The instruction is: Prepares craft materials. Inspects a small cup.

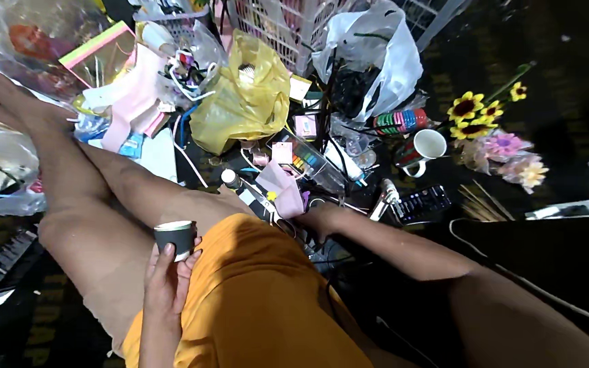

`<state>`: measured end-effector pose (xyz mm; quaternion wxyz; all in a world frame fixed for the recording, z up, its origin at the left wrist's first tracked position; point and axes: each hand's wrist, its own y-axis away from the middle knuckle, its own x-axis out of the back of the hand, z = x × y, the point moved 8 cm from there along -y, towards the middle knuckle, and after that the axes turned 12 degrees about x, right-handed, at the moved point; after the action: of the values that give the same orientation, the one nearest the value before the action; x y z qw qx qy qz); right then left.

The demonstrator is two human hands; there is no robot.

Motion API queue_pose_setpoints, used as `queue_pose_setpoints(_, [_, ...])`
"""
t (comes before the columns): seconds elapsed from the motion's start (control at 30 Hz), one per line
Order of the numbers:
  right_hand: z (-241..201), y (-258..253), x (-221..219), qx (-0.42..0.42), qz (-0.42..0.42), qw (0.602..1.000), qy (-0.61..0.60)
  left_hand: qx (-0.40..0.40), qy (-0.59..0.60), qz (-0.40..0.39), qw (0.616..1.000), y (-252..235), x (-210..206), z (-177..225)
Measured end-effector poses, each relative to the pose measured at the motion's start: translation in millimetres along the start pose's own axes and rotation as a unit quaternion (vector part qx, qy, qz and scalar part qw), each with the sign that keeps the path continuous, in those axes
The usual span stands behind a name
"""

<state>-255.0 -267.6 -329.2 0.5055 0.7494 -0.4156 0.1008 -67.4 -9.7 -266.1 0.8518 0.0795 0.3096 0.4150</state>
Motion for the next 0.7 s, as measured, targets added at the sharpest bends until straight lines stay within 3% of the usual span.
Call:
queue_pose_setpoints(0.17, [-9,-12,-42,-0.070,0.001,0.997,0.043,-0.002,-0.005,0.002,1.000,0,1,2])
queue_pose_setpoints(0.4, [3,-18,7,-0.077,0.051,0.995,0.024,0.010,0.007,0.008,1.000,-2,-2,2])
queue_pose_setpoints(0.6, [-31,-52,14,0.074,0.137,0.985,-0.081,0.024,0.084,0.007,0.996,-4,2,2])
queue_pose_setpoints(0.7, [-38,-72,0,0.062,0.122,0.987,-0.084,0.025,0.165,0.010,0.986,-4,8,4])
